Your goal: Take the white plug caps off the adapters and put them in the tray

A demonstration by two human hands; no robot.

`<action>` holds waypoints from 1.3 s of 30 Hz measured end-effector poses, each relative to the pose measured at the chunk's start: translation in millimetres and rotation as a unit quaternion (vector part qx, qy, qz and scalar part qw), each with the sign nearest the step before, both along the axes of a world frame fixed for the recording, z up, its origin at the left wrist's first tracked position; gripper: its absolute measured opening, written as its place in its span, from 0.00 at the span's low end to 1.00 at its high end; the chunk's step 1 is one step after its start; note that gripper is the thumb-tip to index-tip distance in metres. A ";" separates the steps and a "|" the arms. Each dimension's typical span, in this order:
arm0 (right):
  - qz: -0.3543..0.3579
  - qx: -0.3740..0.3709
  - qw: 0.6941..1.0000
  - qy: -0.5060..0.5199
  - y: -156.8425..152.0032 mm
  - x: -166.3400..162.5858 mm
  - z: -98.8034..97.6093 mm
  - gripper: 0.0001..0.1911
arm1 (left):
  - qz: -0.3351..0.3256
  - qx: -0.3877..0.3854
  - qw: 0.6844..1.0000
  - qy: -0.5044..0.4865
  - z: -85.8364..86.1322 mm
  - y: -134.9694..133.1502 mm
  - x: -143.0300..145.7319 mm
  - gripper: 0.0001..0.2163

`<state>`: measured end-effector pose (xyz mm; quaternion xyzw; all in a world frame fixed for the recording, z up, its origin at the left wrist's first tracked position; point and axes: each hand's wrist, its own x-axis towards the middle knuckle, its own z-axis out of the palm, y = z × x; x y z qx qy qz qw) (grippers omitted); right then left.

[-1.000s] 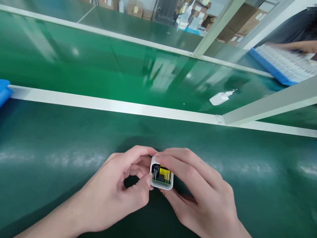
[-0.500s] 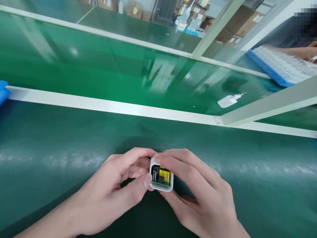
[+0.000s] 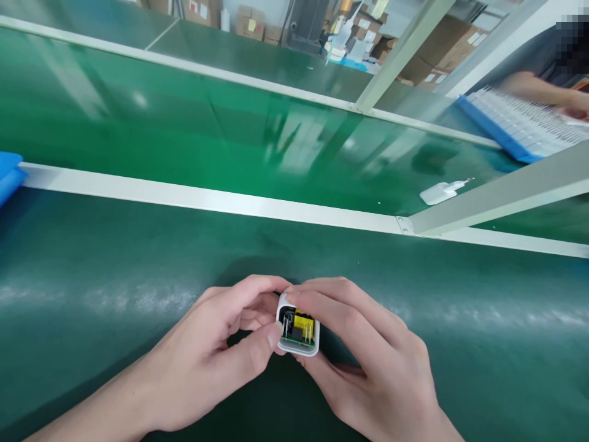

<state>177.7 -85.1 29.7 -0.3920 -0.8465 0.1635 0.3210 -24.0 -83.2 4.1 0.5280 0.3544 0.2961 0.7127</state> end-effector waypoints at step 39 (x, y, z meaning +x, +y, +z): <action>0.030 0.002 0.999 -0.028 -3.6 4.5 -6.8 0.18 | -0.003 0.038 0.996 0.086 -1.3 -3.4 2.0 0.17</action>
